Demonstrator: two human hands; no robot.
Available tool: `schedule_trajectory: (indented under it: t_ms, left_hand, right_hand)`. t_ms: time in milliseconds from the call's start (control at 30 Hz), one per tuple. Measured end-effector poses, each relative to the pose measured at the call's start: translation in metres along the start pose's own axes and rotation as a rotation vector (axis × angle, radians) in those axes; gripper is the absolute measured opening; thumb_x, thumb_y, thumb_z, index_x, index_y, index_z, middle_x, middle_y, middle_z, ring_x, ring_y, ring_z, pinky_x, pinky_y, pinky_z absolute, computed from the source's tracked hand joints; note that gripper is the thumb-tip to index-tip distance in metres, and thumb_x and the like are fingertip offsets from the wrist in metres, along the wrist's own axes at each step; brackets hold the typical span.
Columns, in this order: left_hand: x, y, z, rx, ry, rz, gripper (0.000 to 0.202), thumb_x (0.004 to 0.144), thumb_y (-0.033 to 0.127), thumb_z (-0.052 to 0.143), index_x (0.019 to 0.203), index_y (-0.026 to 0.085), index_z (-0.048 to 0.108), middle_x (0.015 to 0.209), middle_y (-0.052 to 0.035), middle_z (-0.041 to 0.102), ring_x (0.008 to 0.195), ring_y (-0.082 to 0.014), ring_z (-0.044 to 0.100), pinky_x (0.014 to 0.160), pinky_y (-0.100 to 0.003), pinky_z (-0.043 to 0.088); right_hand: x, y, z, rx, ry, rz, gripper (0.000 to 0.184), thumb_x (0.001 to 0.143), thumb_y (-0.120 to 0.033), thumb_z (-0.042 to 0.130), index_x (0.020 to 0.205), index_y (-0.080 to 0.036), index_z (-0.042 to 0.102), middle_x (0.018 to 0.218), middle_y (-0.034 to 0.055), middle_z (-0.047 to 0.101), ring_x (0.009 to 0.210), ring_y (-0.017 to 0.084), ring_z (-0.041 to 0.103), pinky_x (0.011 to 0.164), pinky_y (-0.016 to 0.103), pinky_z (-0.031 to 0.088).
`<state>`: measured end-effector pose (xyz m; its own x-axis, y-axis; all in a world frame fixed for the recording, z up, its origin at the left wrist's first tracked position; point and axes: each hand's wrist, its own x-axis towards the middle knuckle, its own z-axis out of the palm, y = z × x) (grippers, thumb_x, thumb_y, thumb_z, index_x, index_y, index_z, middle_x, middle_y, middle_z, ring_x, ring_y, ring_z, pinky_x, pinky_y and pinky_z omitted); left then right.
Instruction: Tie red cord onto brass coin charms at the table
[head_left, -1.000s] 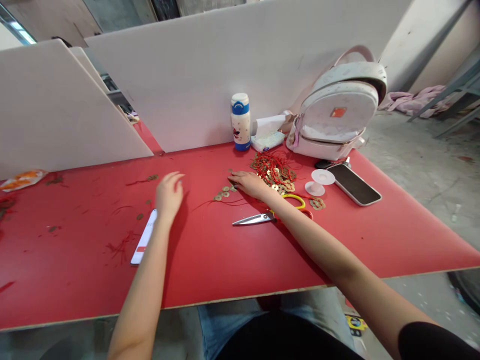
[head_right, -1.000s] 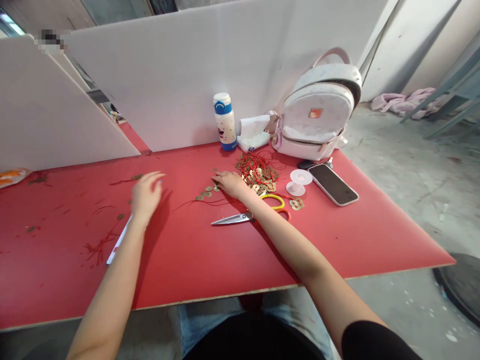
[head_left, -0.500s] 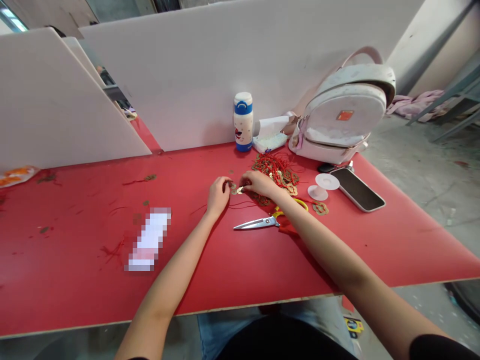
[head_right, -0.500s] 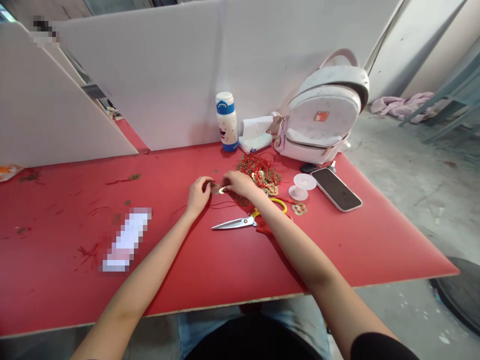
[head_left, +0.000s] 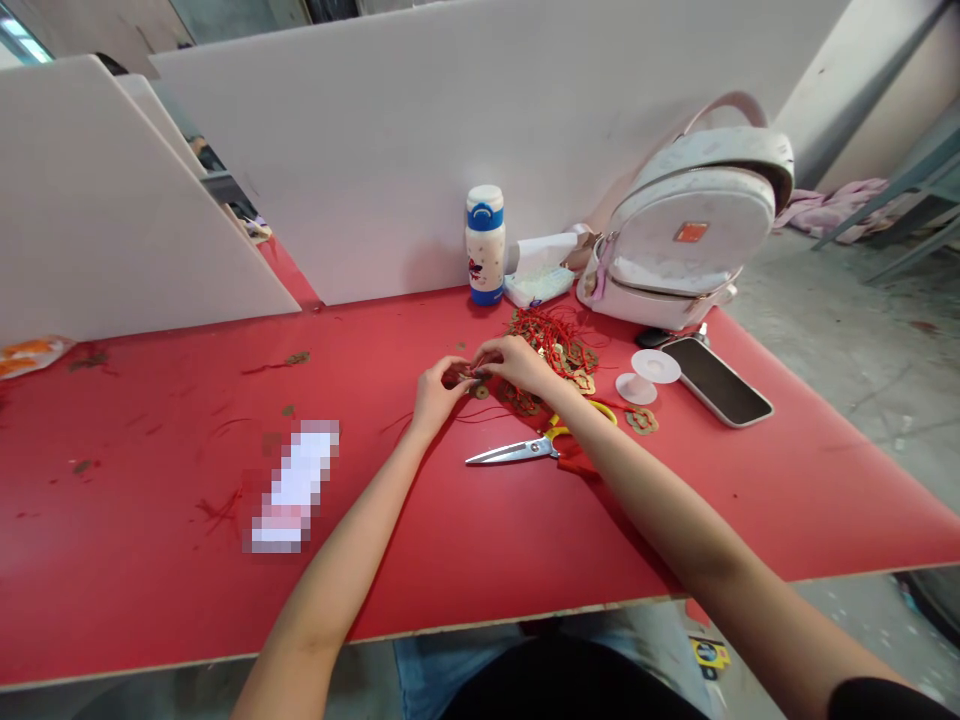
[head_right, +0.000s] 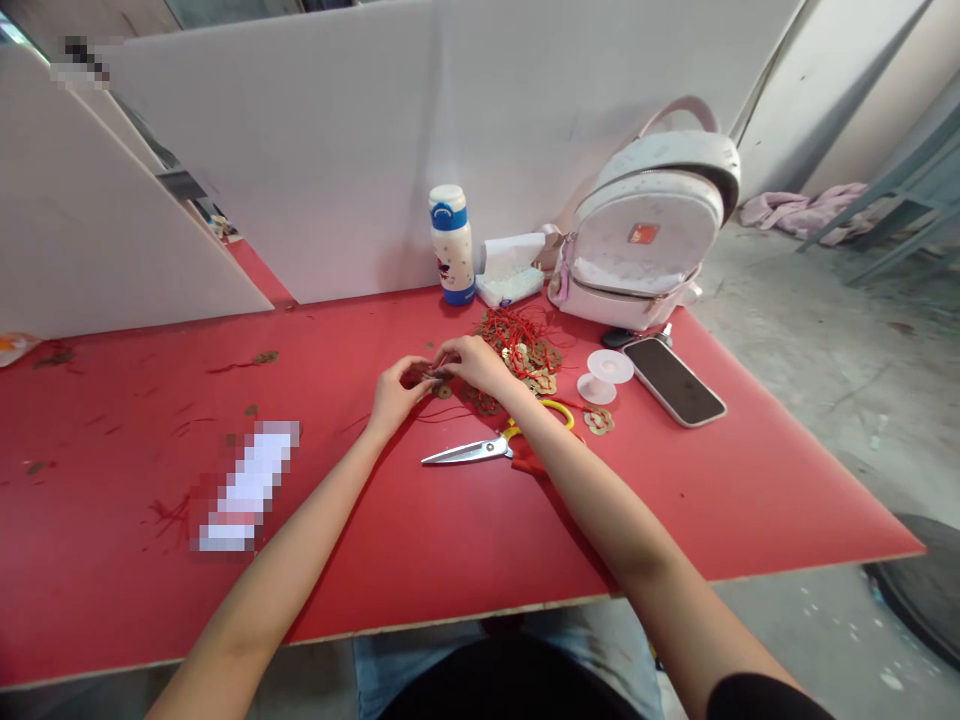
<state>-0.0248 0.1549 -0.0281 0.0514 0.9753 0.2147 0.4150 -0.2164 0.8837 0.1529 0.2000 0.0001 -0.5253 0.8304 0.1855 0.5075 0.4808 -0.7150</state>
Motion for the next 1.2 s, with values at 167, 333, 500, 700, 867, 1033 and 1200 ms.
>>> schedule_trajectory:
  t_ms: [167,333,500,700,867,1033,1200]
  left_hand:
    - [0.002,0.001,-0.004,0.115,-0.033,0.017,0.019,0.075,0.032,0.073,0.087,0.018,0.067,0.080,-0.0041,0.072,0.074,-0.0181,0.065,0.071,-0.029,0.050]
    - [0.012,0.015,-0.035,0.289,-0.445,0.175,0.014,0.080,0.032,0.067,0.081,0.020,0.074,0.079,-0.0031,0.069,0.069,-0.0161,0.060,0.068,-0.027,0.046]
    - [0.021,0.032,-0.058,0.501,-0.664,0.058,0.005,0.065,0.024,0.074,0.069,0.022,0.073,0.078,-0.0037,0.069,0.069,-0.0193,0.061,0.061,-0.026,0.044]
    - [0.019,0.041,-0.048,0.488,-0.660,0.019,0.008,0.069,0.017,0.061,0.067,0.020,0.068,0.072,-0.0029,0.070,0.067,-0.0195,0.064,0.058,-0.025,0.043]
    - [0.017,0.053,-0.051,0.188,-0.600,-0.096,0.012,0.074,0.020,0.052,0.081,0.019,0.062,0.072,-0.0020,0.071,0.062,-0.0185,0.066,0.052,-0.025,0.046]
    - [0.020,0.057,-0.068,0.348,-0.610,-0.109,0.016,0.069,0.014,0.052,0.072,0.020,0.066,0.069,-0.0025,0.073,0.060,-0.0183,0.066,0.058,-0.027,0.049]
    - [0.021,0.056,-0.069,0.384,-0.551,-0.060,0.021,0.070,0.015,0.056,0.080,0.020,0.075,0.072,-0.0041,0.075,0.060,-0.0182,0.066,0.058,-0.027,0.049]
  right_hand:
    - [0.001,0.003,-0.006,0.079,0.048,-0.026,0.020,0.079,-0.004,0.064,0.087,-0.016,0.077,0.084,0.0042,0.077,0.076,0.016,0.071,0.073,0.020,0.050]
    - [0.002,0.003,-0.022,0.120,0.086,0.019,0.019,0.079,-0.005,0.062,0.090,-0.013,0.076,0.080,0.0057,0.077,0.068,0.015,0.070,0.067,0.020,0.050]
    - [0.002,-0.004,-0.025,0.062,-0.099,-0.037,0.018,0.077,-0.006,0.065,0.087,-0.014,0.078,0.086,0.0047,0.078,0.078,0.016,0.071,0.074,0.020,0.049]
    - [-0.003,-0.019,-0.005,0.085,-0.408,0.057,0.023,0.077,-0.004,0.062,0.091,-0.014,0.078,0.068,0.0009,0.074,0.058,0.012,0.066,0.056,0.018,0.046]
    - [-0.006,-0.032,0.007,0.013,-0.445,0.120,0.016,0.076,-0.009,0.069,0.089,-0.014,0.076,0.067,0.0005,0.074,0.057,0.012,0.067,0.055,0.017,0.047]
    - [-0.008,-0.046,0.013,-0.166,-0.404,0.137,0.013,0.073,-0.005,0.069,0.077,-0.015,0.076,0.060,0.0028,0.071,0.051,0.013,0.064,0.053,0.019,0.043]
    - [-0.009,-0.049,0.005,-0.318,-0.314,0.123,0.013,0.073,-0.007,0.069,0.068,-0.016,0.075,0.061,0.0062,0.071,0.061,0.017,0.065,0.056,0.022,0.040]
